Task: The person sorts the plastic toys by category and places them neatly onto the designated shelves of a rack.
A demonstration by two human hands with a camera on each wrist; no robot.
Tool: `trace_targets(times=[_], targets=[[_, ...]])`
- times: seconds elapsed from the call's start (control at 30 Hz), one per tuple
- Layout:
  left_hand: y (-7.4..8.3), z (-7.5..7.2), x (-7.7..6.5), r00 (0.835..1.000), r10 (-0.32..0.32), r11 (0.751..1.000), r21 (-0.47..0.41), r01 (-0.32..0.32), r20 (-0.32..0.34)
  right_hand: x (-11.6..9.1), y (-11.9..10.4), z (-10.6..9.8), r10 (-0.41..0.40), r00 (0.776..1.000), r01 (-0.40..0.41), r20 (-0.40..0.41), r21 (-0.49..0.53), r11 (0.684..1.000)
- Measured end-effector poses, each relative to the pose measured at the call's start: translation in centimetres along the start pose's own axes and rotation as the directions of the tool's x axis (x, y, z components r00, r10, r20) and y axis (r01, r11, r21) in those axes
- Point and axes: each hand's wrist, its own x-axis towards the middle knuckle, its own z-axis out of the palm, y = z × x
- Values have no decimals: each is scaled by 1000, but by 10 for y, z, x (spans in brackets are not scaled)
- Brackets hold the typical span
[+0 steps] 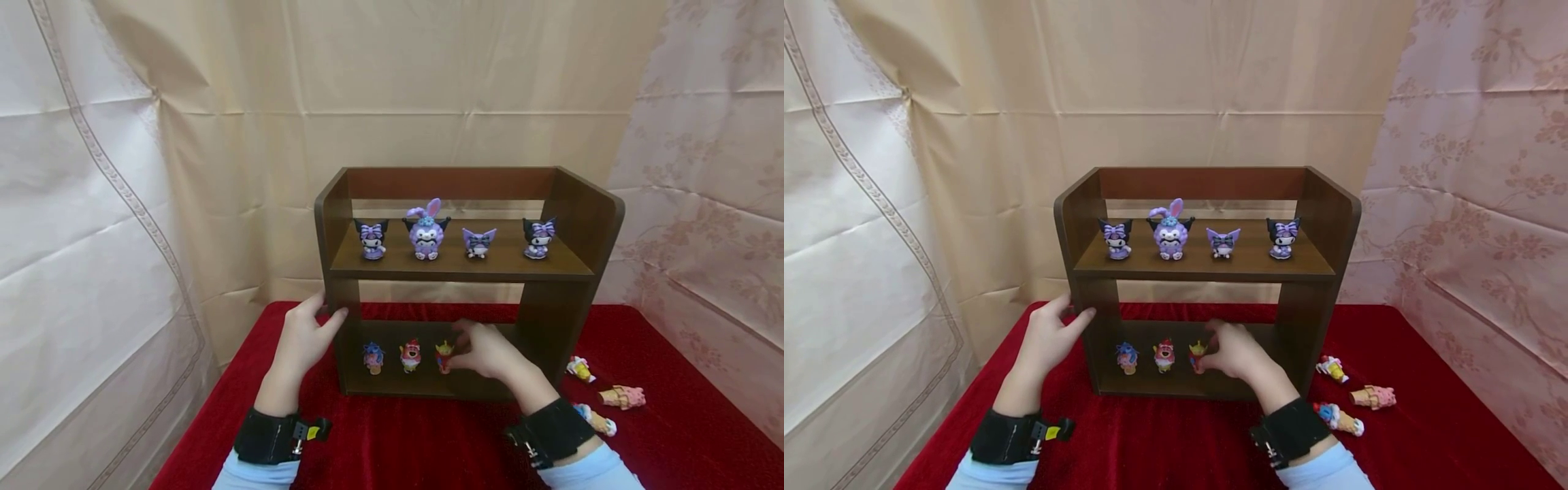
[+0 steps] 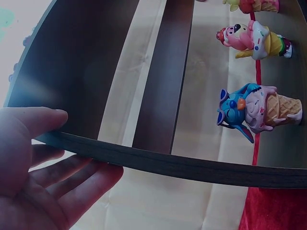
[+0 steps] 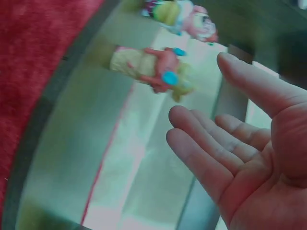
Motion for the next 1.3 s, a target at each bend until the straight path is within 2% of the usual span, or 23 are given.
trace_targets(times=[0.17, 0.3, 0.63, 0.9, 1.13, 1.3], targets=[[0, 0, 0, 1000, 0, 1000, -9, 0, 0, -12, -6, -16, -63, 998, 62, 10, 39, 997], [0, 0, 0, 1000, -2, 1000, -15, 2, 1, -23, -8, -28, -121, 993, 120, 15, 32, 992], [0, 0, 0, 1000, -5, 1000, -2, 5, -2, -55, -12, -53, -179, 983, 181, -30, 82, 980], [-1, 1, 0, 1000, 1, 1000, 7, -1, -3, -82, -7, -75, -204, 970, 221, -134, 132, 966], [0, -1, -1, 1000, 7, 1000, 6, -7, -10, -94, 0, -91, -224, 943, 249, -244, 76, 966], [1, -1, 0, 1000, 14, 1000, 0, -14, -6, -101, 5, -99, -209, 924, 228, -319, 23, 973]])
